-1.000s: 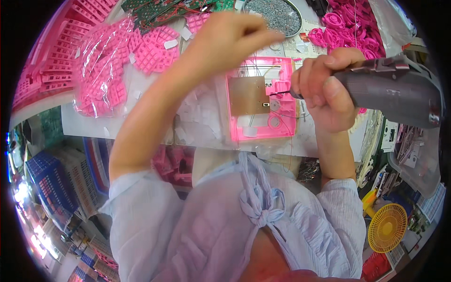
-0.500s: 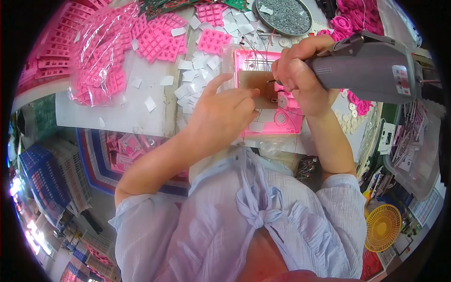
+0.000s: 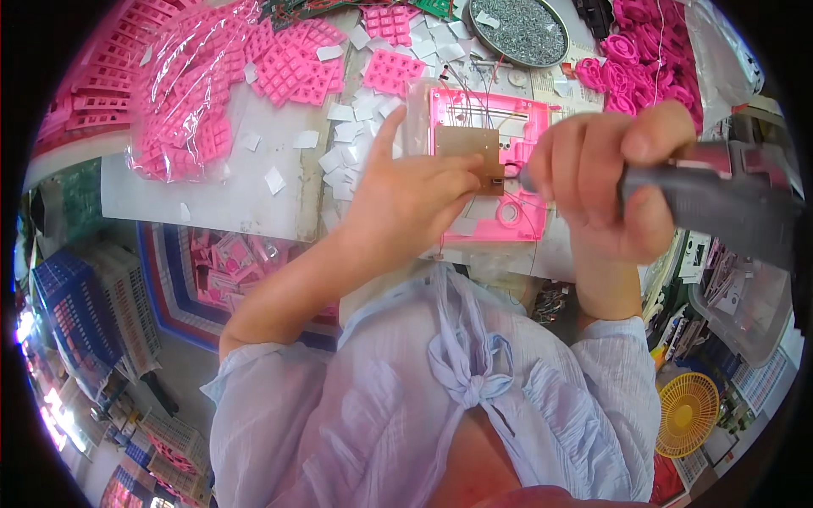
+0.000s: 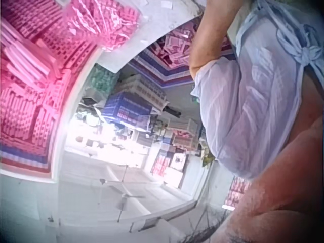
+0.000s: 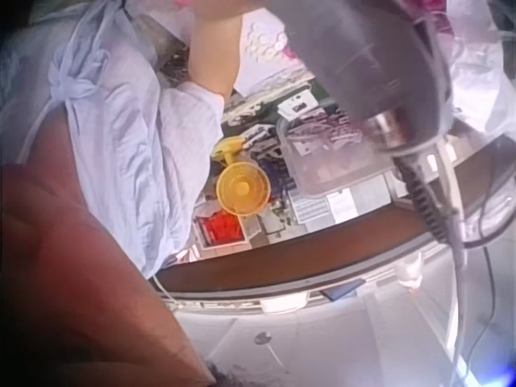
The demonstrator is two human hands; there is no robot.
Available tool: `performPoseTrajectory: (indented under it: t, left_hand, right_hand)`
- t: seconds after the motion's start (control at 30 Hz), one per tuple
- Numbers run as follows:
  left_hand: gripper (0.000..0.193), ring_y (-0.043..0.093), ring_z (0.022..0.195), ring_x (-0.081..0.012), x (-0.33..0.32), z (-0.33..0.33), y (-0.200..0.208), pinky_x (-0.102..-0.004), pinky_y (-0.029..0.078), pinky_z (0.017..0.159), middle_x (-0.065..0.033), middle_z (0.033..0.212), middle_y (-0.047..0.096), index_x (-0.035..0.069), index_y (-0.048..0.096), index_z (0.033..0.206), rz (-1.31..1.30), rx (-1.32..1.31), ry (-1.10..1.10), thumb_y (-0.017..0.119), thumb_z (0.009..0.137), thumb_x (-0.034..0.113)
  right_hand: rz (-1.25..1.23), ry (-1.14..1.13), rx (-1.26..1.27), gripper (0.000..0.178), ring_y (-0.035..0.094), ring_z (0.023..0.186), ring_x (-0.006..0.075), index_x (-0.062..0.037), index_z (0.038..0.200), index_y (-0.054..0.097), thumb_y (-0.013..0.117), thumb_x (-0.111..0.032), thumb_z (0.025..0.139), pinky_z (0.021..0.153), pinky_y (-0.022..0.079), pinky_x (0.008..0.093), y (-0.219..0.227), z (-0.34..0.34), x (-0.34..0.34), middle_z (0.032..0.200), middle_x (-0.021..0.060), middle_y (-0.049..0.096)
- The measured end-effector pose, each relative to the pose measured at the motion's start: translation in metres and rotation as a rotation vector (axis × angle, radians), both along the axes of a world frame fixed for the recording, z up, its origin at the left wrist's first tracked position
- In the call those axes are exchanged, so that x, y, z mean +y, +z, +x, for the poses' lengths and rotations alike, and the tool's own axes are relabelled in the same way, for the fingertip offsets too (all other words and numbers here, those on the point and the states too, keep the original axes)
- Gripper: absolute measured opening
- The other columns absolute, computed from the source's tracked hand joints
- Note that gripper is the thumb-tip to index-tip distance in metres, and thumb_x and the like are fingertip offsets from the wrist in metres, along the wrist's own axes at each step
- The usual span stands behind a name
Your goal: Assembling a pink toy piggy bank by installing electronic components and plastic parts using an electric screwdriver.
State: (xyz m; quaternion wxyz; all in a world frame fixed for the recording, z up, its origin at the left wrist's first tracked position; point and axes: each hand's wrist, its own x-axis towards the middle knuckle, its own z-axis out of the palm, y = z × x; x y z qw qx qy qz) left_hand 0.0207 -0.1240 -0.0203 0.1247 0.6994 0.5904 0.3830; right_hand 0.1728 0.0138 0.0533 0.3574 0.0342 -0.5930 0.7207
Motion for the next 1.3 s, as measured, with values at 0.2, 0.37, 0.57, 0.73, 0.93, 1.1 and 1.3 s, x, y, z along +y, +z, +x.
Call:
performPoseTrajectory:
  t: [0.2, 0.37, 0.57, 0.73, 0.93, 1.1, 1.3]
  left_hand:
    - [0.004, 0.071, 0.082, -0.0177, 0.006, 0.006, 0.003, -0.0632, 0.023, 0.118, -0.0002, 0.085, 0.073, 0.015, 0.071, 0.087, -0.056, -0.111, -0.004, 0.074, 0.084, 0.015]
    - [0.006, 0.069, 0.076, -0.0204, 0.012, 0.007, 0.006, -0.063, 0.027, 0.117, 0.0001, 0.075, 0.067, 0.014, 0.071, 0.085, -0.001, 0.077, 0.007, 0.075, 0.082, 0.017]
    - [0.009, 0.066, 0.076, -0.0218, 0.067, -0.02, 0.015, -0.0599, 0.031, 0.11, -0.0006, 0.074, 0.065, 0.015, 0.071, 0.088, 0.03, -0.065, -0.226, 0.075, 0.08, 0.019]
    - [0.019, 0.071, 0.089, -0.0354, 0.193, -0.073, 0.014, -0.0516, 0.052, 0.08, -0.0146, 0.088, 0.074, 0.015, 0.079, 0.086, 0.077, 0.436, 0.194, 0.064, 0.083, 0.025]
    - [0.017, 0.068, 0.101, -0.031, 0.241, -0.036, -0.017, -0.056, 0.04, 0.095, -0.0133, 0.094, 0.074, 0.013, 0.08, 0.084, -0.175, 0.617, 0.078, 0.068, 0.077, 0.023]
    - [0.016, 0.068, 0.1, -0.0299, 0.244, -0.038, -0.029, -0.0568, 0.04, 0.094, -0.0123, 0.091, 0.075, 0.011, 0.078, 0.082, -0.071, 0.616, 0.078, 0.065, 0.08, 0.019]
    - [0.015, 0.07, 0.099, -0.0275, 0.247, -0.036, -0.043, -0.0568, 0.041, 0.096, -0.0102, 0.094, 0.076, 0.012, 0.078, 0.084, -0.04, 0.653, 0.063, 0.064, 0.081, 0.018]
  right_hand:
    - [-0.029, -0.062, -0.048, 0.03, 0.044, 0.047, 0.0117, -0.0133, 0.111, 0.046, 0.067, -0.03, 0.098, 0.048, 0.04, 0.0304, -0.001, 0.002, -0.016, 0.056, -0.0037, 0.047]
    - [0.005, -0.12, -0.057, 0.031, 0.044, 0.047, 0.0122, -0.0127, 0.111, 0.046, 0.069, -0.029, 0.097, 0.049, 0.042, 0.0317, -0.004, 0.004, -0.016, 0.057, -0.0026, 0.047]
    - [-0.052, -0.139, -0.029, 0.031, 0.043, 0.047, 0.0124, -0.0105, 0.112, 0.046, 0.068, -0.027, 0.096, 0.05, 0.042, 0.032, -0.011, 0.011, -0.005, 0.058, -0.0014, 0.047]
    - [-0.029, -0.092, -0.09, 0.028, 0.042, 0.047, 0.0122, -0.0088, 0.109, 0.045, 0.067, -0.02, 0.096, 0.047, 0.04, 0.0317, -0.027, -0.002, -0.021, 0.059, 0.0, 0.046]
    - [0.015, -0.113, -0.155, 0.026, 0.043, 0.048, 0.0121, -0.0081, 0.108, 0.044, 0.066, -0.016, 0.096, 0.047, 0.04, 0.0312, -0.042, 0.004, -0.029, 0.059, 0.0015, 0.047]
    - [0.077, -0.119, -0.172, 0.026, 0.044, 0.049, 0.0126, -0.0084, 0.108, 0.044, 0.066, -0.016, 0.096, 0.049, 0.041, 0.0316, -0.042, 0.001, -0.028, 0.06, 0.0022, 0.048]
    - [0.182, -0.133, -0.258, 0.026, 0.047, 0.052, 0.0131, -0.0086, 0.108, 0.044, 0.066, -0.016, 0.097, 0.053, 0.045, 0.0332, -0.042, 0.003, -0.027, 0.063, 0.0031, 0.05]
